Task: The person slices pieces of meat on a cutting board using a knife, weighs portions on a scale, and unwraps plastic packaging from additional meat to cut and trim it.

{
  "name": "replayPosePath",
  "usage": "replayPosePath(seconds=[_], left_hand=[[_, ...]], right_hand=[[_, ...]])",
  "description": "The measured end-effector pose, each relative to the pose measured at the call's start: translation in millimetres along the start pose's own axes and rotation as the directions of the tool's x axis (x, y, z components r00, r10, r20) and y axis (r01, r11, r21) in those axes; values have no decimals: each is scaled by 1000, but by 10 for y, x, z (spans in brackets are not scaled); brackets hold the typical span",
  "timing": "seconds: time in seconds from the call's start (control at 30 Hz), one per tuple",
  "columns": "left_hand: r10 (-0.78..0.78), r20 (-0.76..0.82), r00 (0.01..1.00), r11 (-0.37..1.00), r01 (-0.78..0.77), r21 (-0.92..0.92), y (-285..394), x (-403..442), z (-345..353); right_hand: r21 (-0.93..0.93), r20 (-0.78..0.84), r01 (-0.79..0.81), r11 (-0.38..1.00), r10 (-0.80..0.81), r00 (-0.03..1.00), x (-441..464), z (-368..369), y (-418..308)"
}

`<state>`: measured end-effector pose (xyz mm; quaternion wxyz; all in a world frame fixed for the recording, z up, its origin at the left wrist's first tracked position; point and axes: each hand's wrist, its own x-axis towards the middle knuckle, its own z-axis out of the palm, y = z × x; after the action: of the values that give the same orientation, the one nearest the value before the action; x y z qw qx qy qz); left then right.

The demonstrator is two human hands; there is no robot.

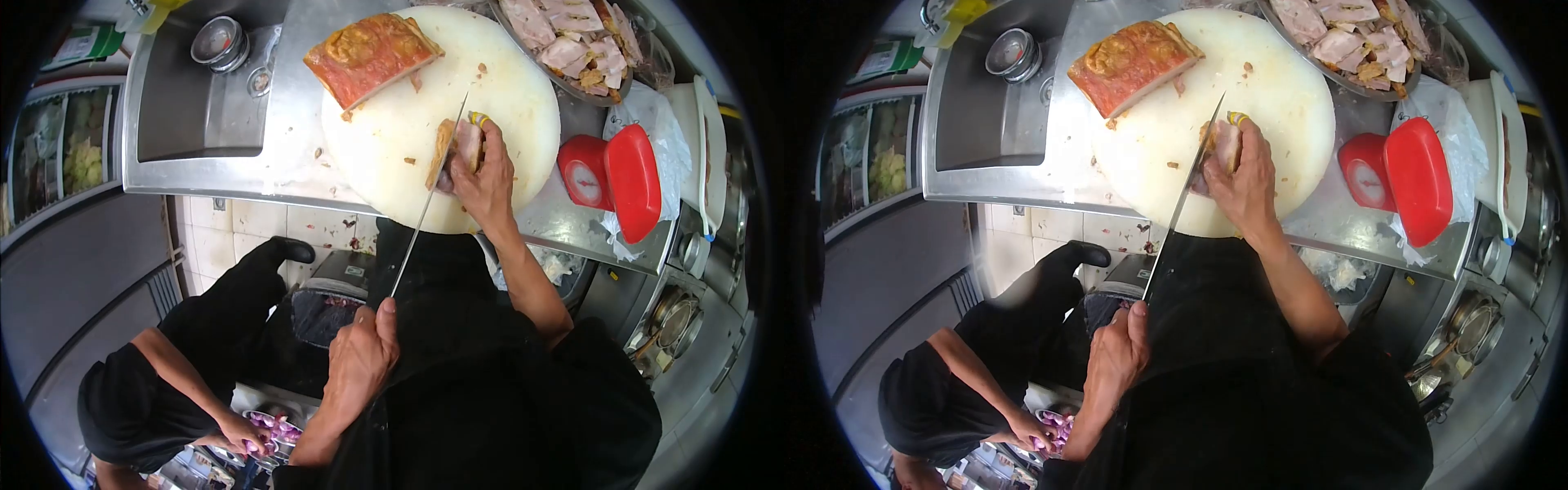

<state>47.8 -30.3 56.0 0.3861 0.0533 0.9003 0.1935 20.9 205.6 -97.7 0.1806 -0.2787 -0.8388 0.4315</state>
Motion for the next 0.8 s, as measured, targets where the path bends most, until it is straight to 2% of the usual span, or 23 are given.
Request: replayPosePath(seconds=[0.23,0.57,0.67,0.77,0.8], left_hand=[[13,7,1000,1000,-13,-24,210,370,110],[150,-118,982,987,-157,-46,325,990,399],[183,-121,976,978,-194,-80,357,1200,464],[185,-111,976,976,-196,-95,401,1300,491],[188,-112,976,975,-199,-103,395,1316,499]], right_hand=[[40,37,-51,998,49,998,10,-44,-17],[24,28,-23,999,23,999,10,-25,-7],[51,50,-110,993,107,993,18,-41,-69],[53,12,-24,998,24,1000,10,-29,-31],[71,14,-41,997,40,999,3,-24,-35]])
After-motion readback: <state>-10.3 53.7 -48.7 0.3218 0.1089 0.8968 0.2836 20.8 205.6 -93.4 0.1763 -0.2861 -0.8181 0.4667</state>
